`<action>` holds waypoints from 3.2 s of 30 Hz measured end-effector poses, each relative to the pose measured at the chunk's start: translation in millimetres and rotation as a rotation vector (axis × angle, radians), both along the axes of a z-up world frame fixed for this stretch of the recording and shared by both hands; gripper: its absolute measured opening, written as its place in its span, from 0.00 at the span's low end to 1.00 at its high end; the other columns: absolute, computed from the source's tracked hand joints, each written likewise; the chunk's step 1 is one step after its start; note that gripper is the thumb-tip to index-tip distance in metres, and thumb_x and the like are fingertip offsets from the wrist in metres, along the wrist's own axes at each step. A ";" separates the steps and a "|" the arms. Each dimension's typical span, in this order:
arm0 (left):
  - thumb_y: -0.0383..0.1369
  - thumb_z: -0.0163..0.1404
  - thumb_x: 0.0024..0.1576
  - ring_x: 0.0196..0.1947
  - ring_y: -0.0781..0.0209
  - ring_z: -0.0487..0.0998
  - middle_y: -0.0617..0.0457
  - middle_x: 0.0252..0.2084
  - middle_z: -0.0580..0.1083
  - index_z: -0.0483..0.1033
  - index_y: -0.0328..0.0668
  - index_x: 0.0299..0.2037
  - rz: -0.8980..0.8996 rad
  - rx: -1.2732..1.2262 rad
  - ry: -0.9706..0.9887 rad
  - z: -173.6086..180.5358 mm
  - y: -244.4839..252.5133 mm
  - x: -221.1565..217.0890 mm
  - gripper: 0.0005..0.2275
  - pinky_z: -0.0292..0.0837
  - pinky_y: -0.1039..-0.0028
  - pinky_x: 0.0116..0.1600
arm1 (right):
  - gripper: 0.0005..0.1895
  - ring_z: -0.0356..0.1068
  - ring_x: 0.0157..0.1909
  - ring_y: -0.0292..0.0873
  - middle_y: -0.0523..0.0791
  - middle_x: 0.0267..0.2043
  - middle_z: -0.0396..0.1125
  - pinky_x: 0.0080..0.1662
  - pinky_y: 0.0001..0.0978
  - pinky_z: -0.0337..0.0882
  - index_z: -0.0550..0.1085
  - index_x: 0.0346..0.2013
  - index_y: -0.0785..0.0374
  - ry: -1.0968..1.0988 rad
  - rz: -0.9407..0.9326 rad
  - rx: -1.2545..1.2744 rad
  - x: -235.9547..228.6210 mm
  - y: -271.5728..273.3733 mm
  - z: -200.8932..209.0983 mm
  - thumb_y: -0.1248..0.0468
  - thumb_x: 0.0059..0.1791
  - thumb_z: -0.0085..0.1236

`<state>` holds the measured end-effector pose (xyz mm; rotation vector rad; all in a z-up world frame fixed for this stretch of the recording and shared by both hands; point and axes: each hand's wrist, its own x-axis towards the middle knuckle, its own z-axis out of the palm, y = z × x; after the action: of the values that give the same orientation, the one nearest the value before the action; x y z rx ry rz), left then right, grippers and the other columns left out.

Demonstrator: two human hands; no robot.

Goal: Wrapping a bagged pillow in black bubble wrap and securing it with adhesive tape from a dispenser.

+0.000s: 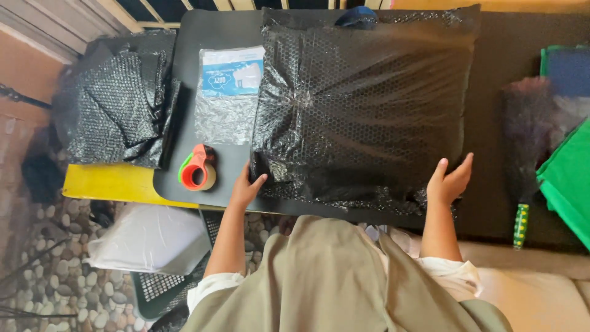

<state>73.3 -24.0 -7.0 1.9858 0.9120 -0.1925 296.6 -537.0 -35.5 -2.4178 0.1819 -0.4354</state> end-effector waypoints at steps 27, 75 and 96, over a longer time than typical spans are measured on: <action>0.34 0.76 0.37 0.59 0.37 0.76 0.30 0.60 0.71 0.54 0.50 0.75 0.266 -0.317 -0.424 72.7 39.3 -23.4 0.54 0.75 0.55 0.60 | 0.32 0.61 0.59 0.59 0.57 0.60 0.55 0.57 0.52 0.69 0.57 0.72 0.70 -0.163 0.777 0.520 -94.1 193.6 129.5 0.67 0.54 0.56; 0.47 0.57 0.59 0.62 0.23 0.67 0.43 0.67 0.55 0.68 0.41 0.39 -0.317 -0.228 -0.515 132.3 -132.1 -13.1 0.18 0.66 0.46 0.65 | 0.05 0.78 0.43 0.48 0.46 0.42 0.76 0.46 0.33 0.76 0.77 0.32 0.63 -0.290 0.882 0.003 -112.7 195.6 180.6 0.72 0.49 0.66; 0.46 0.63 0.55 0.43 0.41 0.76 0.51 0.39 0.67 0.72 0.45 0.31 -0.621 -0.232 -0.599 71.9 -86.3 -34.7 0.16 0.70 0.61 0.50 | 0.11 0.75 0.30 0.35 0.49 0.29 0.75 0.33 0.23 0.74 0.74 0.28 0.70 0.232 0.742 0.618 -140.9 187.5 209.0 0.72 0.45 0.73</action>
<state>38.6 -110.3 64.9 1.8862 -0.1149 -0.0365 155.6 -349.5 173.5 -1.7457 -0.4180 0.2192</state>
